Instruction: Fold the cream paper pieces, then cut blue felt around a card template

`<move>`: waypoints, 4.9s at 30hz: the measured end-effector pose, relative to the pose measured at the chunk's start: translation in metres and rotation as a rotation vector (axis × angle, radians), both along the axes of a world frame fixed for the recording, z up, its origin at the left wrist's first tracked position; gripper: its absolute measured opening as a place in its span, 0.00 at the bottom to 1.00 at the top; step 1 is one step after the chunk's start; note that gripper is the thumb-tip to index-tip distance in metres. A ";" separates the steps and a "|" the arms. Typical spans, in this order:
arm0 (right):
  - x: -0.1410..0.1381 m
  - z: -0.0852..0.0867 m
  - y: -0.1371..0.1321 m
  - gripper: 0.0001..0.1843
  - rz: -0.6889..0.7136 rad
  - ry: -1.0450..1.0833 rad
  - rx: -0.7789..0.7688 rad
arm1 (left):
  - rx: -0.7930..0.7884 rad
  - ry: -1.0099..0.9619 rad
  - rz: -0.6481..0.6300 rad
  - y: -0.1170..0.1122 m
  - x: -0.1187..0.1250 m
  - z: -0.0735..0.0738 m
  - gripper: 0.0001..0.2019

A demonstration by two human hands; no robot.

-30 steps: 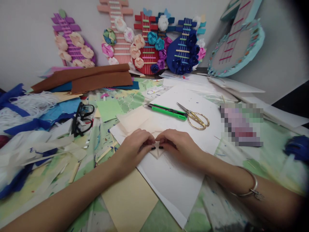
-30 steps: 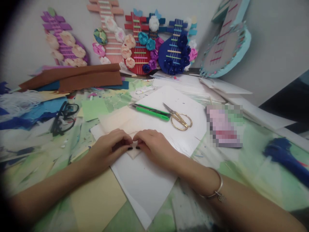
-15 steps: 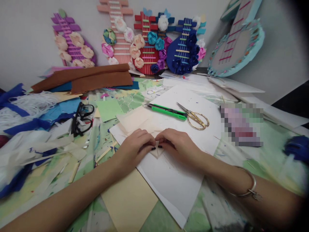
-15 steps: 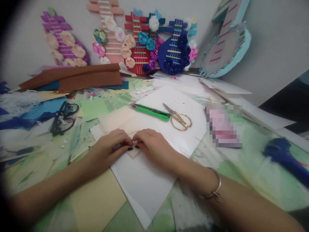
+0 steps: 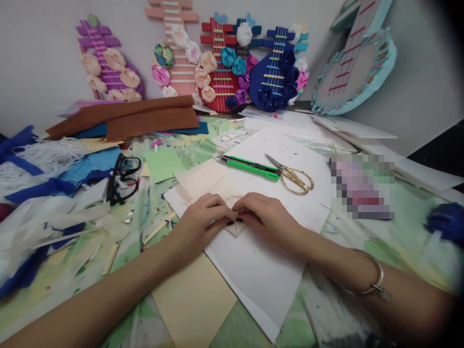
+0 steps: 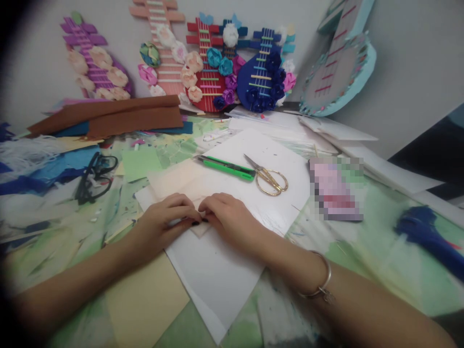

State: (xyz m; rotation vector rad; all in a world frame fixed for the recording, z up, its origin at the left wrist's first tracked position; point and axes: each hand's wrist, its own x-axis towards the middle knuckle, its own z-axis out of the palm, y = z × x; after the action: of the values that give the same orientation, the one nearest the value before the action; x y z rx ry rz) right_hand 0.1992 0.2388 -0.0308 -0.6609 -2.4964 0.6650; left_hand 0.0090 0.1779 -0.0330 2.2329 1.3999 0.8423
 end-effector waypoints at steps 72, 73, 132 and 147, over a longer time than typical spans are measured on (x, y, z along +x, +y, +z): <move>0.029 0.024 -0.022 0.14 0.047 -0.279 0.259 | 0.037 0.036 -0.024 0.000 0.001 0.000 0.14; 0.029 0.024 -0.021 0.14 0.042 -0.277 0.259 | 0.036 0.034 -0.023 0.000 0.002 0.000 0.14; 0.020 0.003 0.022 0.15 0.124 0.132 0.079 | 0.331 0.188 -0.085 -0.019 0.020 0.010 0.05; 0.022 0.003 0.022 0.13 0.169 0.112 0.146 | 0.286 0.078 -0.133 -0.021 0.007 0.017 0.12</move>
State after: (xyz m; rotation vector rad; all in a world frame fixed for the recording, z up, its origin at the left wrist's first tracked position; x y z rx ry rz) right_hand 0.2208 0.2611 -0.0275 -0.3527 -2.4859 0.5557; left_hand 0.0159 0.1570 -0.0161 2.5655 1.2111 0.9703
